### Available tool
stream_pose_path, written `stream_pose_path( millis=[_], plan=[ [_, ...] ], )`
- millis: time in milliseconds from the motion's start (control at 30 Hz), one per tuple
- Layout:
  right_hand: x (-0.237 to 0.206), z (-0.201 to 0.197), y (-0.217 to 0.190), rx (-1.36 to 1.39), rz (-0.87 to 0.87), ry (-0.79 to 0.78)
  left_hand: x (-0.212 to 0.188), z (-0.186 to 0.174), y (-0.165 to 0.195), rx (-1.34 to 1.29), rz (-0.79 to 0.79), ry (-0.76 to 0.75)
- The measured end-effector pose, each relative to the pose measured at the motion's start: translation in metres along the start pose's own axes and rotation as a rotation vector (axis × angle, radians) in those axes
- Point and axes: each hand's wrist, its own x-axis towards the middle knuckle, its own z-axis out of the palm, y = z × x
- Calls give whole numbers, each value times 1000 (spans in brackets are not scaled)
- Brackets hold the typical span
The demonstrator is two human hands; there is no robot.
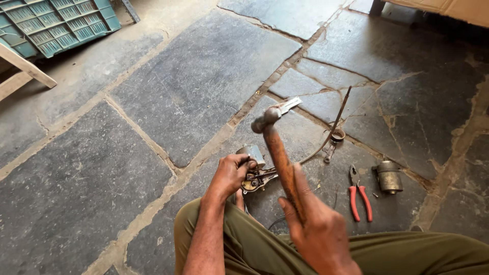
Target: The person sits on a stone floor and uses pliers and a hammer to manipulate a small metal mechanical component. They repeatedly adjust the part with pliers and strike it with a hammer, working on the same object throughout the clip.
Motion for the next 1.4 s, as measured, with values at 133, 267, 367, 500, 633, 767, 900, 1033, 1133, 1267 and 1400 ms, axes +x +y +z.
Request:
stream_pose_path(
  millis=[133,267,367,500,633,767,900,1033,1133,1267,1400],
  plan=[
    [2,-1,3,-157,86,-280,-2,-5,6,47,-86,-32],
    [-7,-11,3,-66,44,-131,-2,-2,4,12,-19,-6],
    [-8,-5,0,19,-33,114,-1,-2,2,22,28,1],
    [0,3,3,-117,119,-281,2,-3,-1,3,30,-4],
    [-2,-3,4,-75,74,-161,3,-1,-4,-5,48,17],
    [-6,1,2,47,20,88,2,2,-6,15,4,-14],
    [0,14,18,-121,126,-279,5,-1,-1,23,-29,0],
    [-10,32,48,280,193,-117,3,-1,3,59,38,37],
    [-20,50,76,657,647,-55,0,6,3,71,56,51],
    [-12,64,121,956,898,185,4,10,4,270,34,108],
    [-28,92,126,930,999,267,5,11,6,263,53,128]
  ],
)
